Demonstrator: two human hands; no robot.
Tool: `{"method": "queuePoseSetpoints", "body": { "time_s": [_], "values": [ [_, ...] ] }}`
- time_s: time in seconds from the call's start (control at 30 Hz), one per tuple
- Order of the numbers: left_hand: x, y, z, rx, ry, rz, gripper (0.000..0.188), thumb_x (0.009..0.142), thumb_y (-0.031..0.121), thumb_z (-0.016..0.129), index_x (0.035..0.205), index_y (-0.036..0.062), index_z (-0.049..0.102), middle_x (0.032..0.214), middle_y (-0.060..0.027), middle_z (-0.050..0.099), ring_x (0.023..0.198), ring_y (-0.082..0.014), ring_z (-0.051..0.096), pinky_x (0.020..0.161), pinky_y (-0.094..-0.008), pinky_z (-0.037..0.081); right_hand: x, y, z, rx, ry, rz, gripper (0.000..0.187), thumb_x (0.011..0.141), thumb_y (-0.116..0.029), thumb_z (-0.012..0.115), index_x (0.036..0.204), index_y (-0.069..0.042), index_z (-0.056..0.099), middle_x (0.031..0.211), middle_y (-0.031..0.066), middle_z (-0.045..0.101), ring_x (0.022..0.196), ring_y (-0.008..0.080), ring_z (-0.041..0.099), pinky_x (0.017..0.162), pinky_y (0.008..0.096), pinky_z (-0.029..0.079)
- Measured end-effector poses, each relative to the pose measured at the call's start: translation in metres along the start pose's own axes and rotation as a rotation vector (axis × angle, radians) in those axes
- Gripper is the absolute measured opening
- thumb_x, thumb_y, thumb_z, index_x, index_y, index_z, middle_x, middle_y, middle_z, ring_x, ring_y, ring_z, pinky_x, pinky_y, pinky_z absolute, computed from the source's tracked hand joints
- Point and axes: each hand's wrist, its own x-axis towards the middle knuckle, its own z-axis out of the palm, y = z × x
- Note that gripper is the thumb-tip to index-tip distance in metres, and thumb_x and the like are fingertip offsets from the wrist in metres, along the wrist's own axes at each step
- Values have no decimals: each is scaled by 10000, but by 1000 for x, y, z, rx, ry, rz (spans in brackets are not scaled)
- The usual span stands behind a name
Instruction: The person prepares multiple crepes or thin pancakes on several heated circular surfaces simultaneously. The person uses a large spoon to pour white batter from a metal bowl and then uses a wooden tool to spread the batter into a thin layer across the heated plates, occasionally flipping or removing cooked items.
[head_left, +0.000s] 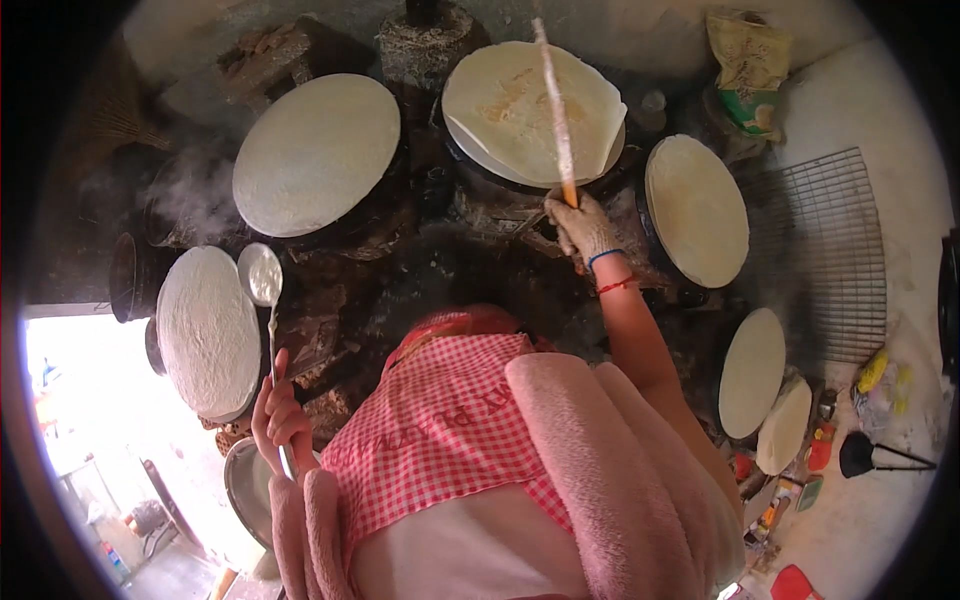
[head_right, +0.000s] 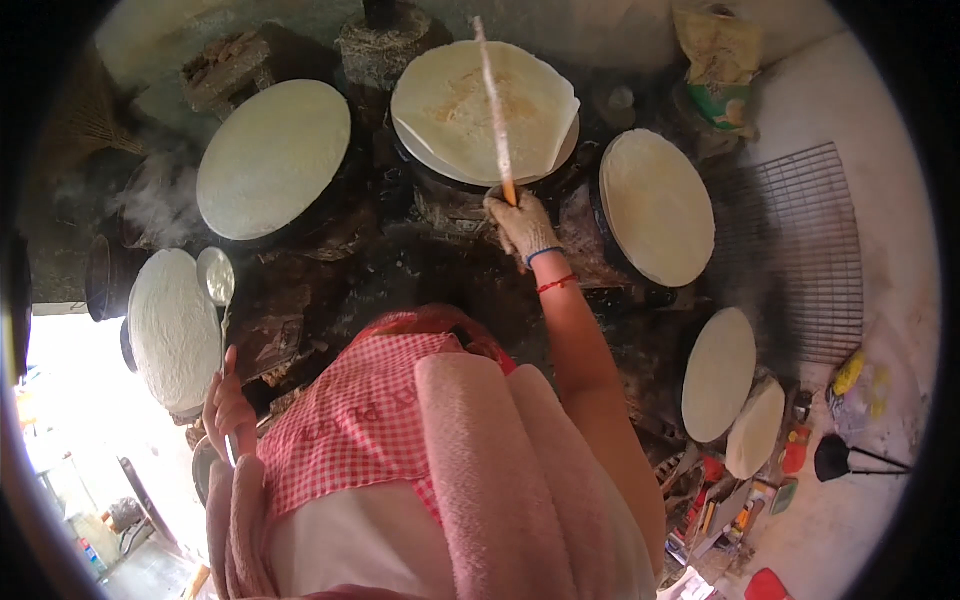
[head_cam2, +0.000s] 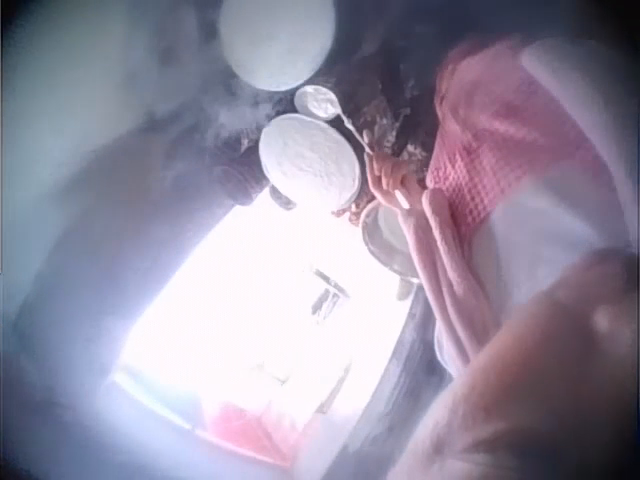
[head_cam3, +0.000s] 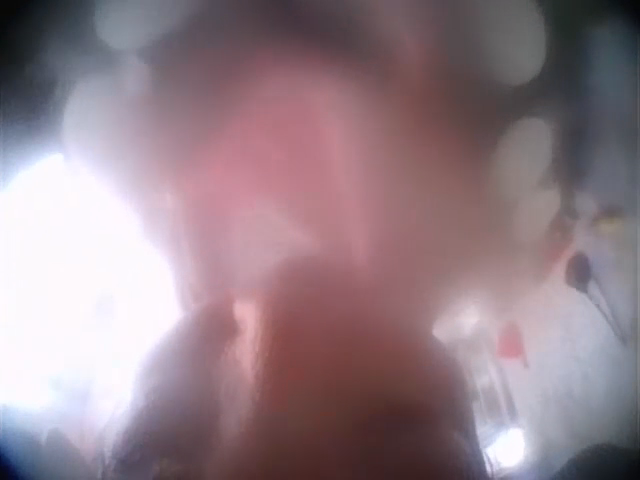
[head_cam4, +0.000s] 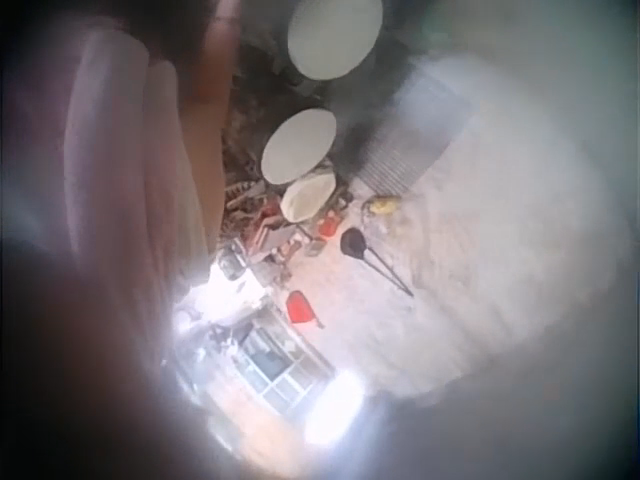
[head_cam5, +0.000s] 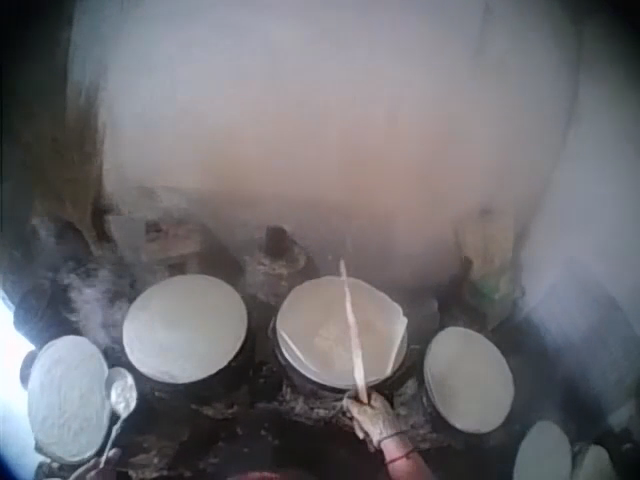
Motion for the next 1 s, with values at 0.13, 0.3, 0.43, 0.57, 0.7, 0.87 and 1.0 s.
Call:
{"method": "queuePoseSetpoints", "body": {
  "time_s": [0.13, 0.3, 0.43, 0.57, 0.7, 0.87, 1.0],
  "values": [
    [63, -39, 9, 8, 36, -26, 515, 1128, 170, 259, 1574, -76, 178, 772, -17, 357, 513, -102, 371, 440, -266, 379, 64, -4, -8, -435, 106, -198, 298, 837, -284, 733, 995, -34, 693, 905, 138, 737, 809, 258, 706, 764, 362, 556],
    [107, -75, 26, 58, 62, 0, 520, 1134, 204, 254, 1570, -71, 185, 768, -17, 366, 501, -105, 359, 444, -273, 400, 124, -44, 58, -1026, 88, -446, 426, 820, -361, 779, 1127, -76, 706, 1110, 193, 714, 1036, 402, 697, 952, 479, 544],
    [122, -80, 40, 132, 127, 15, 498, 1133, 188, 287, 1557, -64, 222, 758, 0, 354, 500, -80, 351, 404, -251, 364, 184, -50, 78, -1114, 51, -476, 289, 897, -277, 625, 1101, -94, 717, 1039, 191, 728, 976, 419, 699, 879, 532, 550],
    [120, -57, 36, 298, 226, 45, 472, 1113, 173, 363, 1527, -47, 304, 723, 31, 342, 464, -48, 330, 370, -210, 320, 178, -100, 70, -1095, 23, -402, 266, 892, -218, 582, 1070, -69, 712, 1013, 230, 725, 952, 440, 692, 826, 517, 546],
    [115, -40, 42, 469, 283, 4, 399, 1061, 202, 521, 1429, 54, 481, 664, 83, 352, 433, -27, 286, 351, -217, 243, 208, -117, -7, -663, -106, -319, 490, 833, -131, 736, 1280, 39, 631, 1122, 169, 723, 1021, 268, 698, 878, 416, 537],
    [138, -21, 25, 564, 299, -52, 233, 1078, 197, 498, 1279, 86, 539, 650, 88, 318, 442, -26, 261, 388, -213, 211, 216, -178, -110, -589, 260, -119, 429, 819, -147, 720, 1199, -19, 570, 705, 50, 538, 409, 157, 471, 332, 342, 367],
    [137, -38, 8, 525, 259, -44, 212, 1076, 184, 504, 1251, 67, 523, 663, 83, 304, 461, -20, 266, 395, -201, 220, 263, -214, -228, -460, 350, -207, 331, 849, -286, 758, 1010, -58, 582, 650, 17, 515, 415, 138, 422, 352, 302, 311]
  ]
}}
